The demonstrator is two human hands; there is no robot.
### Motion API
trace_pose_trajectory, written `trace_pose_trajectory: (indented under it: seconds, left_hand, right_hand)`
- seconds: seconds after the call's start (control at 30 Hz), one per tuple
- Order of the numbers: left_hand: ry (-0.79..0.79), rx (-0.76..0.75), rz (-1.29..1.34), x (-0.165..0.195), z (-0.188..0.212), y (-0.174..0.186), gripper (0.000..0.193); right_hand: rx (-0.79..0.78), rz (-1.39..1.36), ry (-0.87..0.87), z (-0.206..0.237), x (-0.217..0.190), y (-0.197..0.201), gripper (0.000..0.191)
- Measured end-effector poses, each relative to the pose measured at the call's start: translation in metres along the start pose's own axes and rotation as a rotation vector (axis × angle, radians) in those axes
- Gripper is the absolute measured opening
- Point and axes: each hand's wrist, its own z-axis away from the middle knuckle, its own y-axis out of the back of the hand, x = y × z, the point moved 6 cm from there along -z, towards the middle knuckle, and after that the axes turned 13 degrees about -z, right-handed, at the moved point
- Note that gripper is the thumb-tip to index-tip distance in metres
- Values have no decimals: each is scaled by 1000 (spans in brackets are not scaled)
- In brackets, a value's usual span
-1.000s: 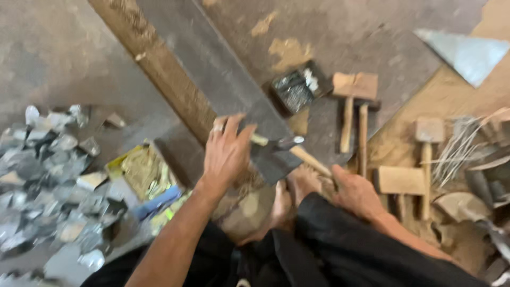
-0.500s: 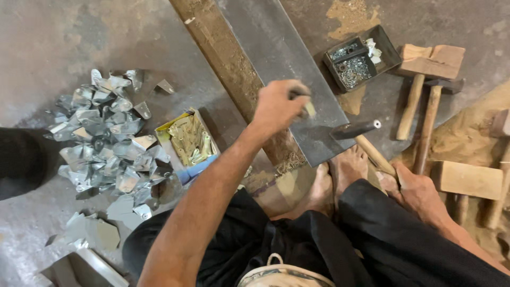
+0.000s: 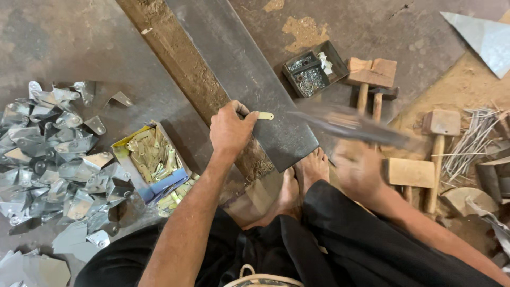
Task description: The person sits on the workshop floor and hammers small flat metal pieces one at a time on a long steel bar used as an anvil, flipping and repositioning each piece between strikes, then places the worked pieces in a growing pile beside a box of similar parts.
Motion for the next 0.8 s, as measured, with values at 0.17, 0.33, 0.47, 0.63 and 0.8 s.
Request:
trace_pose_trajectory:
  seconds: [0.17, 0.33, 0.47, 0.63, 0.8]
  left_hand:
    - [19, -8, -7, 3, 0, 1, 27]
    - [8, -59, -19, -3, 4, -2, 29]
    - [-30, 37, -60, -2, 0, 0, 38]
    - [-14, 32, 121, -27, 16, -7, 44]
    - [170, -205, 548, -109, 59, -17, 25]
  right_hand:
    - [-230, 218, -468, -17, 24, -11, 22]
    - [56, 13, -82, 0, -4, 17, 20]
    - [-119, 136, -248, 6, 31, -14, 23]
    - [146, -174, -370, -13, 8, 36, 20]
    - [98, -430, 343, -71, -105, 114, 22]
